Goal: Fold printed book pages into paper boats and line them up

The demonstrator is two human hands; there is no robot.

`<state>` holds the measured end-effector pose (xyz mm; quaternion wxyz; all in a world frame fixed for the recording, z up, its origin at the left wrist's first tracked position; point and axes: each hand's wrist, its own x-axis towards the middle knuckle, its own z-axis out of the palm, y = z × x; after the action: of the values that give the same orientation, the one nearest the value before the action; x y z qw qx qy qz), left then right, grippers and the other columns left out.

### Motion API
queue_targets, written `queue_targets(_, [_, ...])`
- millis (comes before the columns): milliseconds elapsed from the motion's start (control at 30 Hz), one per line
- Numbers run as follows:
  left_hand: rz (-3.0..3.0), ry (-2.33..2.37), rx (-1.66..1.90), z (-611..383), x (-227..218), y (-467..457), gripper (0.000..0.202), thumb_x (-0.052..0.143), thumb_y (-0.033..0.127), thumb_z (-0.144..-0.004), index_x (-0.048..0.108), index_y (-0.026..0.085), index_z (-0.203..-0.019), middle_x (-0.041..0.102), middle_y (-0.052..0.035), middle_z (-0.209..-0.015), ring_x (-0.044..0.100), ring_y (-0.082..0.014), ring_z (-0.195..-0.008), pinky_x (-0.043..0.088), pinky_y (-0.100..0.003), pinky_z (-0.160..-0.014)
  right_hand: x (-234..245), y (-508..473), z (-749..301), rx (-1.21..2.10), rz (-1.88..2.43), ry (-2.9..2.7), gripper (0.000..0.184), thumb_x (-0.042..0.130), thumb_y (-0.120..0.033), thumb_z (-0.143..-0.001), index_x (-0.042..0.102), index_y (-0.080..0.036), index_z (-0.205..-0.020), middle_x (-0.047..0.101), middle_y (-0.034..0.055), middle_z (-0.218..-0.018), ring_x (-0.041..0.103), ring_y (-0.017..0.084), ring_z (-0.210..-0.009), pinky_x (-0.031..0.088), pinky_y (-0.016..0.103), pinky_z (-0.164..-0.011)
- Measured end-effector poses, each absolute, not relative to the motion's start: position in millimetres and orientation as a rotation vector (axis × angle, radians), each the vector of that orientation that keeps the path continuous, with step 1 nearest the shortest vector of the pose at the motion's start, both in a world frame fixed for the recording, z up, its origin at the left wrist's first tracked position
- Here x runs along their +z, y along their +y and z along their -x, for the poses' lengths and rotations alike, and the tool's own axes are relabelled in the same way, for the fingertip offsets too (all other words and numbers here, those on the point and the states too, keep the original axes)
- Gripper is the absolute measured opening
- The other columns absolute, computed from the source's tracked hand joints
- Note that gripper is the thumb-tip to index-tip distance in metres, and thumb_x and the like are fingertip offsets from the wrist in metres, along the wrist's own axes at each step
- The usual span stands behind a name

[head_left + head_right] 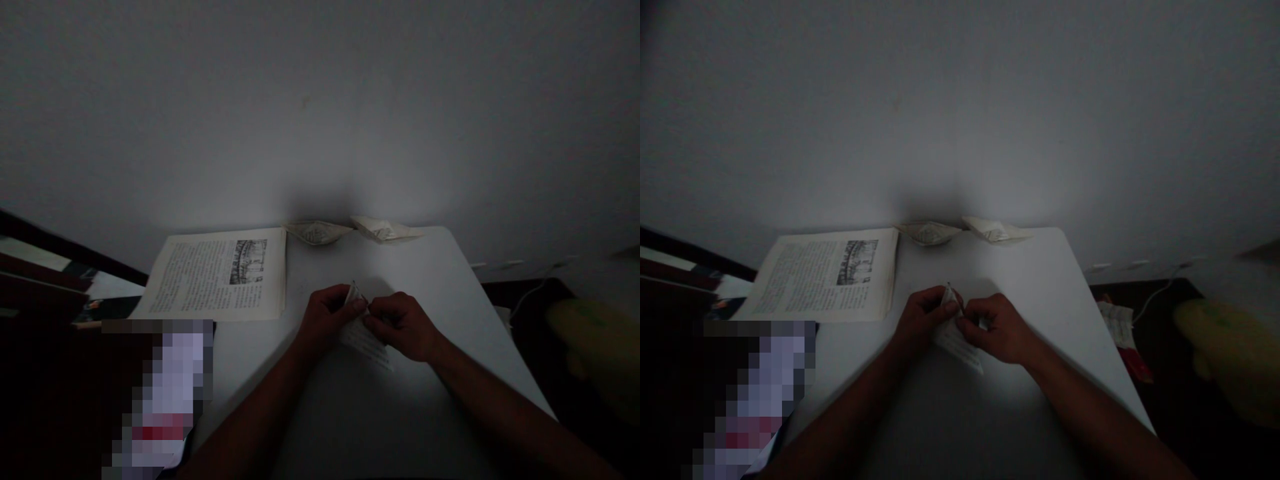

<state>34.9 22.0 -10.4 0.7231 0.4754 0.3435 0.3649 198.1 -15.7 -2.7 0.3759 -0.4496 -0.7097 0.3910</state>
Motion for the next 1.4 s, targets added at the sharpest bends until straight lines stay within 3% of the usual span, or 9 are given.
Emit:
queue_targets(333, [-1.014, 0.857, 0.837, -36, -14, 24, 0.033, 0.07, 0.044, -0.069, 0.061, 0.012, -0.065, 0.05, 0.003, -0.054, 0.042, -0.0077, -0.049, 0.033, -0.021, -0.049, -8, -12, -195, 1.081, 1.179, -1.783, 0.03, 0.053, -0.025, -0.081, 0.045, -0.018, -0.053, 0.044, -0.0056, -0.045, 0.037, 0.006, -0.041, 0.03, 0.018, -0.042])
queue_targets(567, [-1.093, 0.893, 0.93, -38, -14, 25, 0.027, 0.072, 0.039, -0.069, 0.064, 0.013, -0.071, 0.056, 0.0016, -0.062, 0.047, -0.0096, -0.057, 0.037, -0.022, -0.055, -9, -13, -197, 1.079, 1.211, -1.792, 0.029, 0.054, -0.025, -0.079, 0.043, -0.019, -0.053, 0.042, -0.0059, -0.045, 0.036, 0.006, -0.041, 0.029, 0.019, -0.042])
queue_targets(767, [-1.113, 0.909, 0.943, -38, -9, 24, 0.025, 0.07, 0.034, -0.07, 0.059, 0.014, -0.061, 0.048, 0.004, -0.055, 0.041, -0.0083, -0.053, 0.034, -0.021, -0.053, -11, -13, -199, 1.083, 1.212, -1.813, 0.031, 0.053, -0.025, -0.08, 0.042, -0.018, -0.053, 0.038, -0.0064, -0.046, 0.032, 0.006, -0.043, 0.026, 0.019, -0.041])
queue_targets(1133, [-1.453, 1.005, 0.991, -40, -13, 21, 0.032, 0.06, 0.039, -0.079, 0.05, 0.016, -0.06, 0.04, 0.0051, -0.055, 0.037, -0.0084, -0.053, 0.031, -0.022, -0.053, -11, -15, -197, 1.021, 1.208, -1.863, 0.033, 0.054, -0.025, -0.078, 0.039, -0.018, -0.049, 0.036, -0.0071, -0.045, 0.028, 0.005, -0.042, 0.025, 0.02, -0.042])
queue_targets(1400, [-1.628, 1.017, 0.97, -37, -10, 22, 0.025, 0.05, 0.033, -0.086, 0.061, 0.015, -0.073, 0.055, 0.0011, -0.065, 0.05, -0.0115, -0.061, 0.037, -0.022, -0.059, -14, -15, -196, 0.944, 1.239, -1.907, 0.033, 0.054, -0.023, -0.077, 0.038, -0.018, -0.048, 0.035, -0.0074, -0.045, 0.027, 0.005, -0.043, 0.024, 0.02, -0.042])
